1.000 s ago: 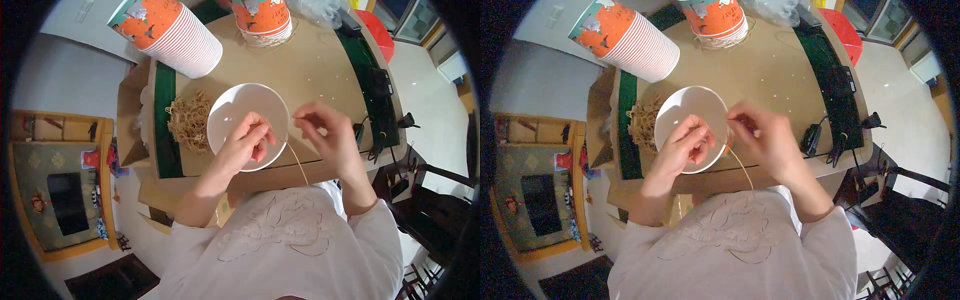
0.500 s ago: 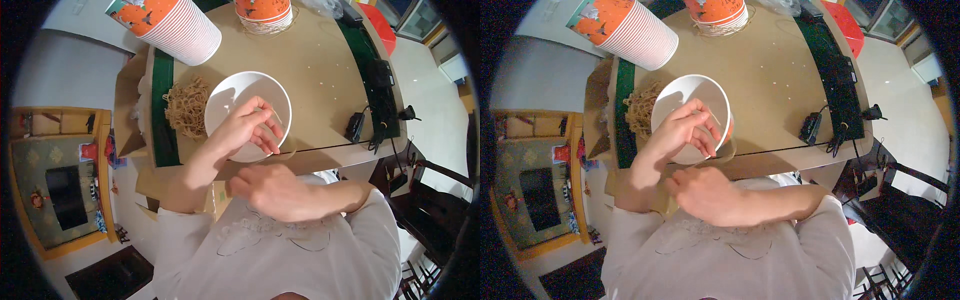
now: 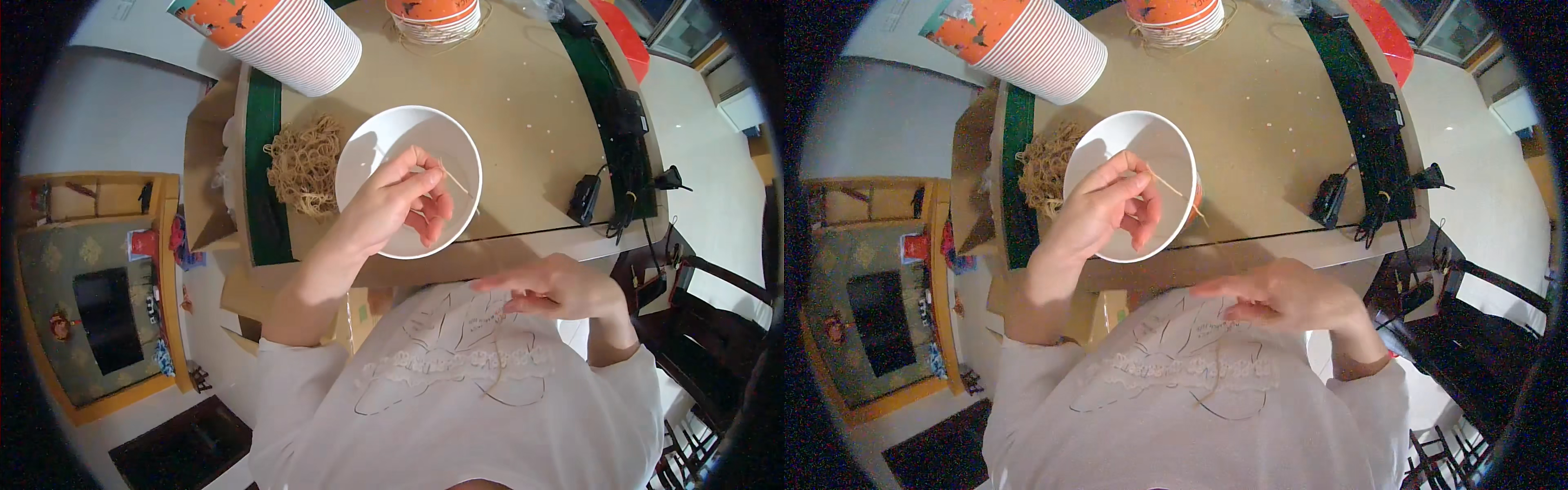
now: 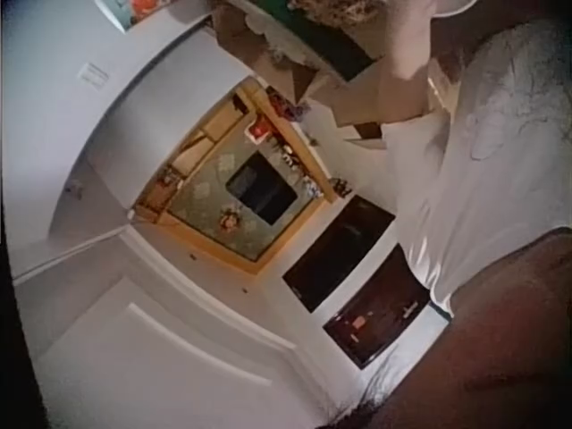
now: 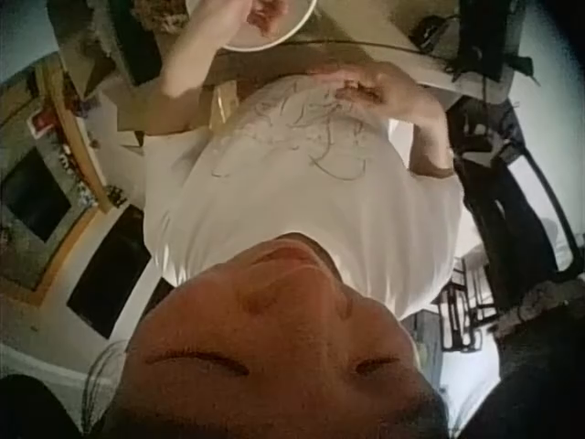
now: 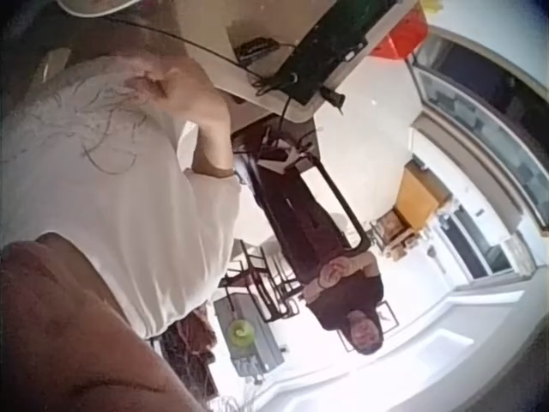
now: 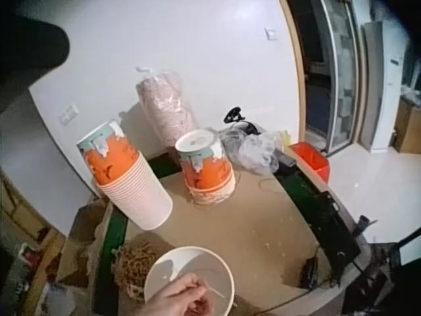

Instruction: Manually attaching string handles to paper buckets at a workstation.

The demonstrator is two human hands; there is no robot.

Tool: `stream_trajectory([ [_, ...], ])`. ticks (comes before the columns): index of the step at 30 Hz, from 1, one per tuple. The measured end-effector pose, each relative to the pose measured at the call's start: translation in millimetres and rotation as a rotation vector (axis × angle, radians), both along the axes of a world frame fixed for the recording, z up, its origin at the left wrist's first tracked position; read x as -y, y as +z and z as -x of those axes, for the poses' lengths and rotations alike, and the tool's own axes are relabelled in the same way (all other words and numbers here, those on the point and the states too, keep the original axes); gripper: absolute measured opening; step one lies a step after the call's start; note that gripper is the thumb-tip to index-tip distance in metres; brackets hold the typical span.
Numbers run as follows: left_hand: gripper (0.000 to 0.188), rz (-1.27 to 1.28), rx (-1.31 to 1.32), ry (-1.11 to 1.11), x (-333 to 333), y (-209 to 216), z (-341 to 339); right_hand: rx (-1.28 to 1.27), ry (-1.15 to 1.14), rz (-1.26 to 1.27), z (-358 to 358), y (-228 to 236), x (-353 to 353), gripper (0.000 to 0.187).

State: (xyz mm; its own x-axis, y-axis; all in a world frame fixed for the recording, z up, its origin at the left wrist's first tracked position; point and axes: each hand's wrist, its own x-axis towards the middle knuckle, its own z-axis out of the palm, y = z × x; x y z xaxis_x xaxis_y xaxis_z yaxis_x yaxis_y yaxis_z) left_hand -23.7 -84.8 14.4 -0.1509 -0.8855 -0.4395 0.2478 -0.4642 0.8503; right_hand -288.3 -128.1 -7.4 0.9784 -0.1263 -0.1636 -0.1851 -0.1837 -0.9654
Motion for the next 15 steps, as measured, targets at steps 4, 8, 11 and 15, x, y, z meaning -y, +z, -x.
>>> stream_trajectory([
  [4,0.013,-0.006,0.003,-0.001,0,2,0,-0.051,0.428,0.205,9,-10,5,0.039],
  [8,0.013,-0.023,0.05,-0.008,2,5,2,0.101,0.25,0.339,2,11,11,0.014],
  [11,0.012,-0.052,0.08,0.0,4,5,2,0.21,0.283,0.395,-21,35,4,0.007],
  [15,0.013,-0.043,0.071,-0.027,4,5,-1,0.169,0.463,0.216,-25,28,1,0.009],
])
